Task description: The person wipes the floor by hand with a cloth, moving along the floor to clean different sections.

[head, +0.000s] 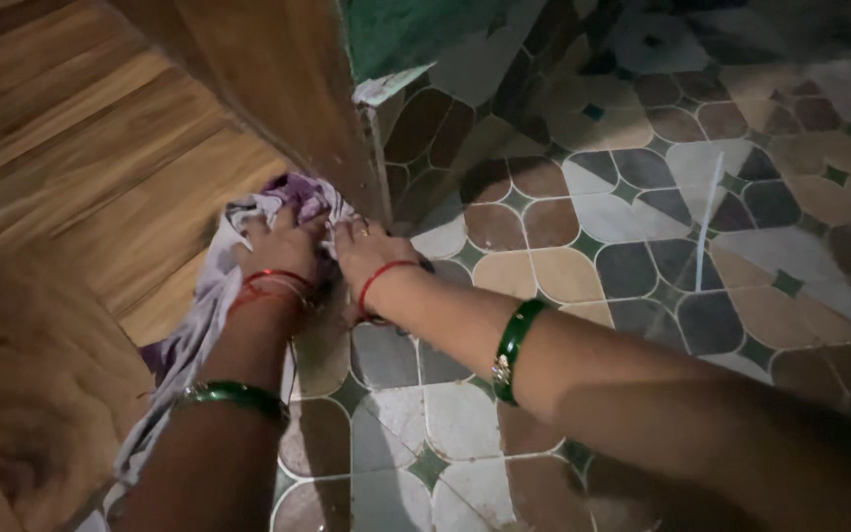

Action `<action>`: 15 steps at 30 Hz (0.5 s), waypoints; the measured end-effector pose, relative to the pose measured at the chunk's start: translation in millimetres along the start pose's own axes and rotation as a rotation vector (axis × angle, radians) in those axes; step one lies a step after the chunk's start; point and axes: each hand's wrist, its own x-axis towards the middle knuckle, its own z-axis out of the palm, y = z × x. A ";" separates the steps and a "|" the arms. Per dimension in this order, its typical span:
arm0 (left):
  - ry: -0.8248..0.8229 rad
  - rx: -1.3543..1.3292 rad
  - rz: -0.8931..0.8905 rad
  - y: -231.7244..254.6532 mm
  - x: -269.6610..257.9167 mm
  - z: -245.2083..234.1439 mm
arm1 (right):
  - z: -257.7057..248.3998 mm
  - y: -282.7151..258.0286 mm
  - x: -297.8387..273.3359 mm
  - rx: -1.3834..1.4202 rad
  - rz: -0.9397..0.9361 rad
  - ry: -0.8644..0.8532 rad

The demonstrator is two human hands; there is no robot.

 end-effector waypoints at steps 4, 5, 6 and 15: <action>-0.050 -0.030 -0.133 -8.4 28.8 -8.4 | 7.0 3.8 -2.9 0.051 -0.038 0.044; -0.050 -0.029 -0.132 -9.0 34.6 -8.7 | 10.2 5.1 -1.6 0.052 -0.037 0.045; -0.033 -0.065 -0.174 -9.0 39.3 -7.2 | 13.9 7.2 -1.7 0.056 -0.072 0.072; 0.035 0.097 0.157 -24.5 9.6 26.1 | -4.2 -9.5 -24.4 0.020 0.033 0.006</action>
